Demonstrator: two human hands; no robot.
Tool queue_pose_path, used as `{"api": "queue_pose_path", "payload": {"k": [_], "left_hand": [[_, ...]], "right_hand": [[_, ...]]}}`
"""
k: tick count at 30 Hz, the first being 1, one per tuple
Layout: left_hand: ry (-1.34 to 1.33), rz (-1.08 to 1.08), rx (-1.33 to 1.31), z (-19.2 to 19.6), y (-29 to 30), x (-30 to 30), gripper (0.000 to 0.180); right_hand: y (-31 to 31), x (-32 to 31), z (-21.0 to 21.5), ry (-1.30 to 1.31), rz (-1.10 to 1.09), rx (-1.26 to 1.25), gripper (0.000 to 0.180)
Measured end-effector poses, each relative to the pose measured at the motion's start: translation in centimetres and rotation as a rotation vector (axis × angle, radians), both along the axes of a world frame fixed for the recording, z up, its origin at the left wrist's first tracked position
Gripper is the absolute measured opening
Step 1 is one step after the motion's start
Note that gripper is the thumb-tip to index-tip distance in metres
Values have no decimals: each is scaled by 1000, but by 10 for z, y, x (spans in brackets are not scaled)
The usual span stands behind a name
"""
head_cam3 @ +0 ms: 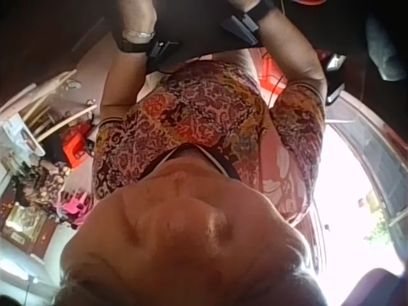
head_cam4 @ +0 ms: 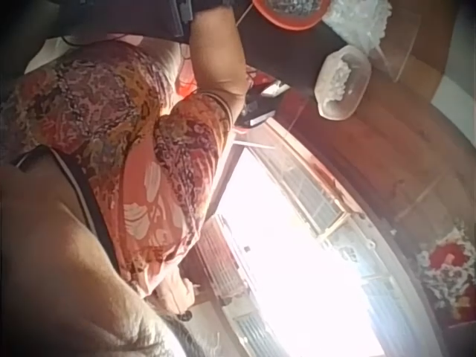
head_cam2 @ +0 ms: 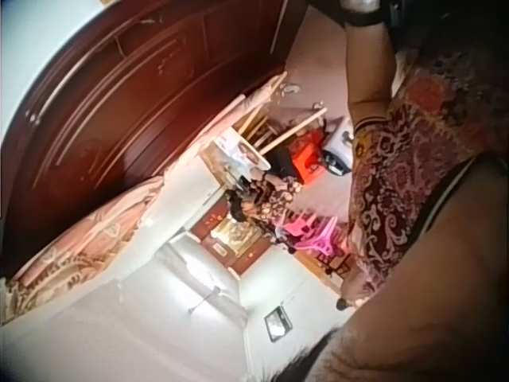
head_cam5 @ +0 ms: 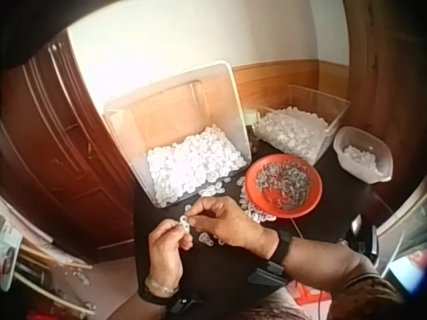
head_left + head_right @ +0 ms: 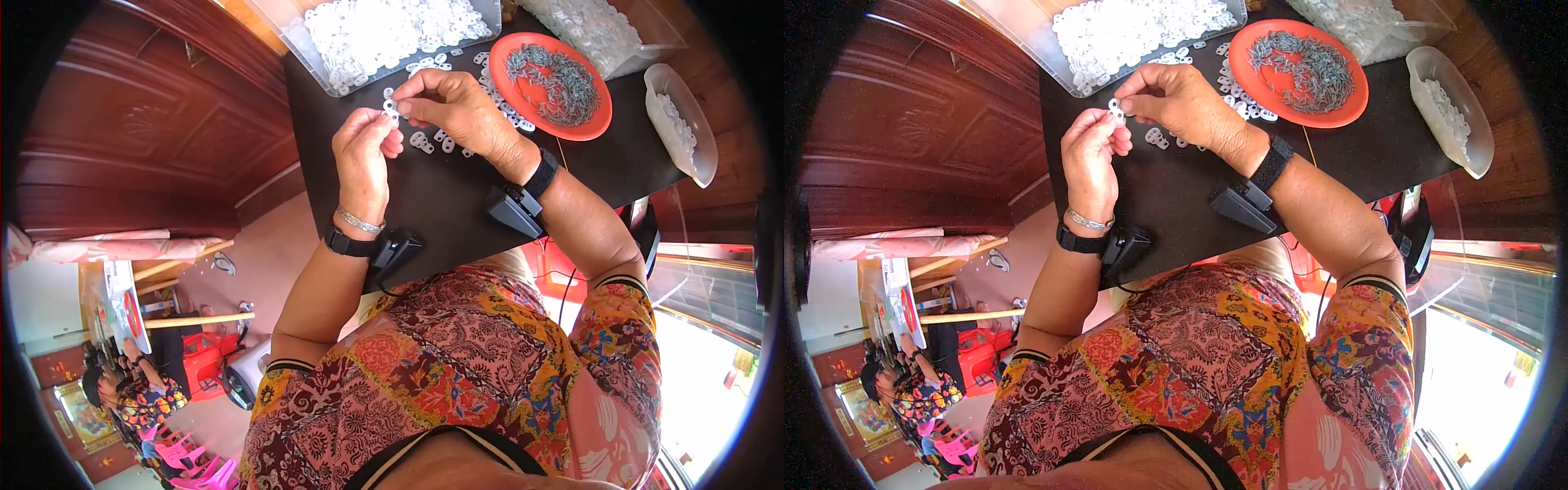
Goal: Manual assembly of small white plastic components at a workstation.
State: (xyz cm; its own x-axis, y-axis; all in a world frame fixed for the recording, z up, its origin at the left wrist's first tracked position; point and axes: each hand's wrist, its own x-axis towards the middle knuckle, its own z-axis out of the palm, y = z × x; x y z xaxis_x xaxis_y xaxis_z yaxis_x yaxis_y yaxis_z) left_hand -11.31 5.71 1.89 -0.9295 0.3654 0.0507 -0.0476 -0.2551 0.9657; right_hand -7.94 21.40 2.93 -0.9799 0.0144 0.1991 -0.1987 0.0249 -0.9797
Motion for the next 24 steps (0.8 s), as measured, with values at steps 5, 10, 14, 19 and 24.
{"api": "queue_pose_path", "payload": {"k": [5,10,14,19,24], "left_hand": [[6,17,-13,1,2,1,12],[13,19,-27,0,1,-1,11],[18,11,-28,0,0,-1,12],[15,14,2,1,0,0,12],[8,-18,71,2,1,1,15]], "right_hand": [[1,1,0,-23,-30,-27,15],[0,-1,-2,-12,-27,-19,16],[0,-2,-5,19,-13,-12,15],[-4,0,-2,57,8,31,19],[-9,3,-2,162,-52,98,26]]}}
